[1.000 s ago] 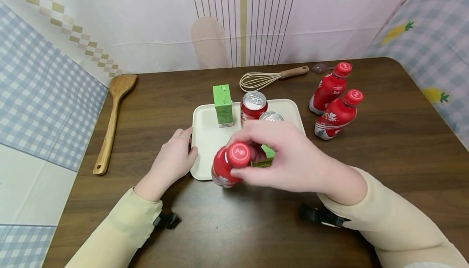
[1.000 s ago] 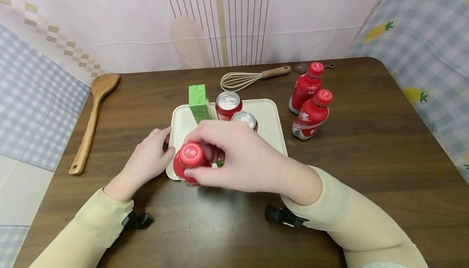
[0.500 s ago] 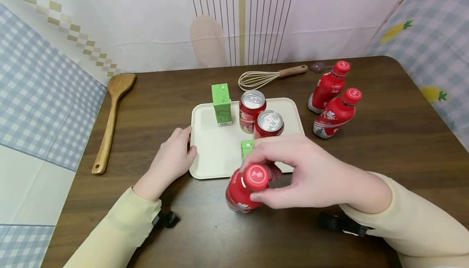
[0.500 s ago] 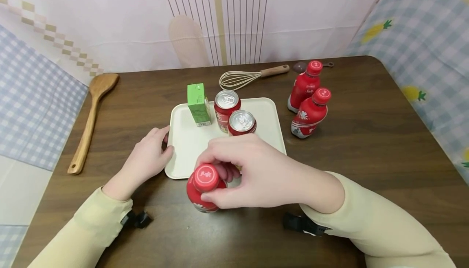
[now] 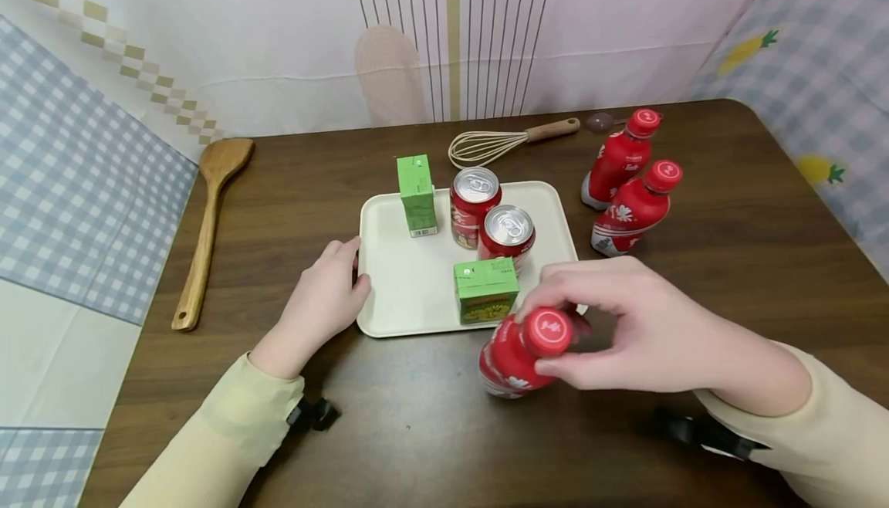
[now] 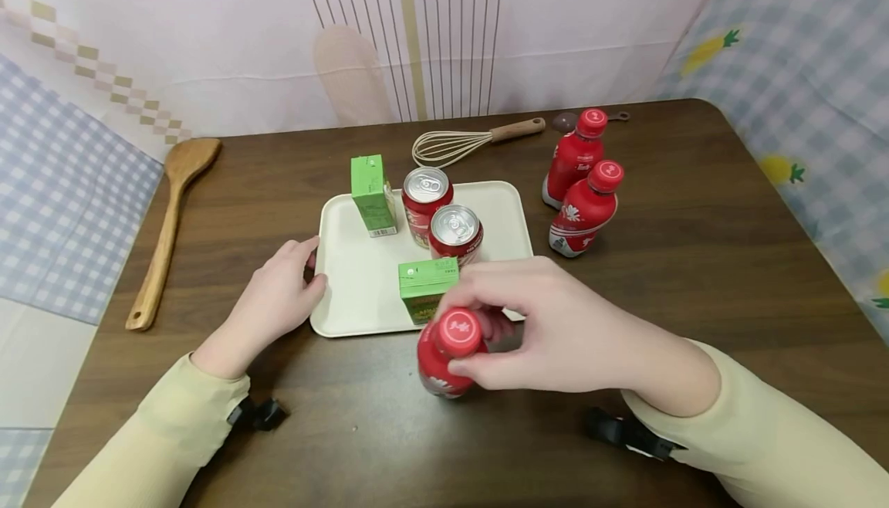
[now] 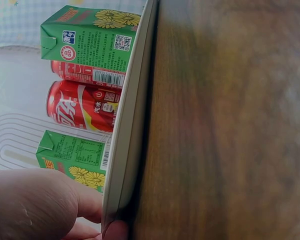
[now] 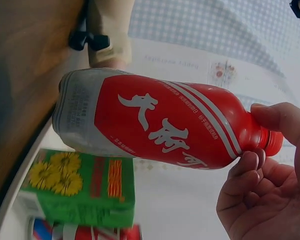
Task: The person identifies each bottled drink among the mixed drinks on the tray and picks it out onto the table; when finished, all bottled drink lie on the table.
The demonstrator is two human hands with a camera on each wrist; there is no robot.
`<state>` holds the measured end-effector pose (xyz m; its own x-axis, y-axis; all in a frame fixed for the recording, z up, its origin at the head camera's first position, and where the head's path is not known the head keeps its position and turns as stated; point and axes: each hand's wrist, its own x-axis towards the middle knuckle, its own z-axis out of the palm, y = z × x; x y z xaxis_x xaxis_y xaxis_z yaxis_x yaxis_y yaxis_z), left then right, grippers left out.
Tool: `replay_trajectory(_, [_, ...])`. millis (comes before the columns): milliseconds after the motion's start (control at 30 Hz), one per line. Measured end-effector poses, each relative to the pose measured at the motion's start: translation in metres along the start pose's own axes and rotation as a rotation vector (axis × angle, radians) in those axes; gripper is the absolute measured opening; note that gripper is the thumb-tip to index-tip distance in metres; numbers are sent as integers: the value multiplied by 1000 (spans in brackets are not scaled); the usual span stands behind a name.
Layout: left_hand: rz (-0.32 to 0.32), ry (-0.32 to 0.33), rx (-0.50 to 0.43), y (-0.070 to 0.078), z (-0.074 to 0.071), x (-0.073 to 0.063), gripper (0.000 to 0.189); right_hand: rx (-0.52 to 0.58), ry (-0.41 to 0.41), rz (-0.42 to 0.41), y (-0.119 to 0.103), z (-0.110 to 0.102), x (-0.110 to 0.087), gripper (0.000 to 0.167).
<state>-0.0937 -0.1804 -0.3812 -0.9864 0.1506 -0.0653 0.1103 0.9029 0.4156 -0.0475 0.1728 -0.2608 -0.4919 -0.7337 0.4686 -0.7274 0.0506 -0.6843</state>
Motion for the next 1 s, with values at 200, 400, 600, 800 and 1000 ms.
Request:
replay_trajectory(200, [1, 0, 3, 1, 0, 1, 52, 5, 47, 40, 7, -14, -20, 48])
replay_trajectory(400, [-2, -5, 1, 0, 1, 1, 53, -52, 102, 106, 18, -25, -39, 54])
replay_trajectory(600, [-5, -2, 6, 0, 1, 0, 53, -215, 178, 259, 27, -39, -57, 61])
replay_trajectory(800, [6, 4, 0, 1, 1, 0, 53, -307, 269, 415, 31, -52, -73, 57])
replay_trajectory(1000, [5, 10, -2, 0, 2, 1, 51, -314, 350, 541, 40, -64, -85, 46])
